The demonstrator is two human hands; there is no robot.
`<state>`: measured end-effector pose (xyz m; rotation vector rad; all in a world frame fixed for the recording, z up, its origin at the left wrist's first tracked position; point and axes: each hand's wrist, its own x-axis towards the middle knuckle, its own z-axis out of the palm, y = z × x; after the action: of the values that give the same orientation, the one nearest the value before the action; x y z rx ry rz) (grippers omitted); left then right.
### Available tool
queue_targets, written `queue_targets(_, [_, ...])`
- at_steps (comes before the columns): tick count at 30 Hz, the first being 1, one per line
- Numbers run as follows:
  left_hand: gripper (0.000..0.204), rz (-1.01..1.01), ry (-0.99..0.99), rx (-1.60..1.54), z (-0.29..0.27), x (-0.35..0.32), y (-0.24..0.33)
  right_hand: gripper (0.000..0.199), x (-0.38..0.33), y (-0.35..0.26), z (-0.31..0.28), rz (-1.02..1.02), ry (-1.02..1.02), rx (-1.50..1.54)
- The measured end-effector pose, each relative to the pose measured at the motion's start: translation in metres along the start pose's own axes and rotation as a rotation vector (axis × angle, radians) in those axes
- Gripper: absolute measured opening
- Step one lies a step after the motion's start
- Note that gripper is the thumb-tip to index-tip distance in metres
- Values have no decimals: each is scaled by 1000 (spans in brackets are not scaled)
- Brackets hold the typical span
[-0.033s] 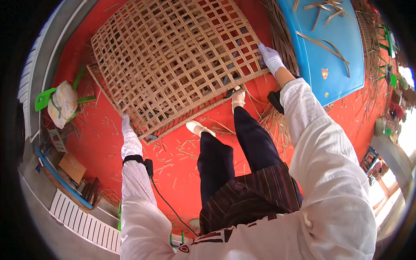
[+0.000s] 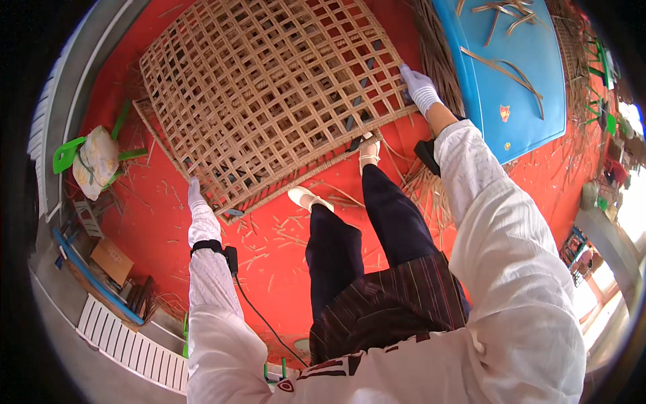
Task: Weaving bamboo or wood strips into a lattice pattern on a furniture frame and trimming excess with scissors.
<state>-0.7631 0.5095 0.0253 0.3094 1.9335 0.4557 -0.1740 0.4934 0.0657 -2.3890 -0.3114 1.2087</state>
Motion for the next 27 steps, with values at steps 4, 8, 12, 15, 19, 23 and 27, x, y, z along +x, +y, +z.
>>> queue_targets(4, [60, 8, 81, -159, -2, 34, -15, 58, 12, 6, 20, -37, -32, 18])
queue_targets(8, [63, 19, 226, -252, -12, 27, -47, 70, -1, 42, 26, -55, 236, -117])
queue_targets(12, [49, -18, 145, -373, 19, -35, -9, 72, -24, 35, 37, -67, 267, -110])
queue_targets(15, [46, 48, 57, -451, -7, 28, -9, 64, 4, 19, 73, -49, 287, -33])
queue_targets(19, [35, 21, 211, -517, -12, 75, 42, 55, 16, -8, 132, -76, 289, 61])
queue_targets(23, [28, 135, 272, -411, -88, 135, 9, 54, -18, -25, 172, -137, 238, 110])
queue_targets(27, [27, 119, 261, -375, -121, 94, 38, 54, -64, -12, 176, -100, 264, 13])
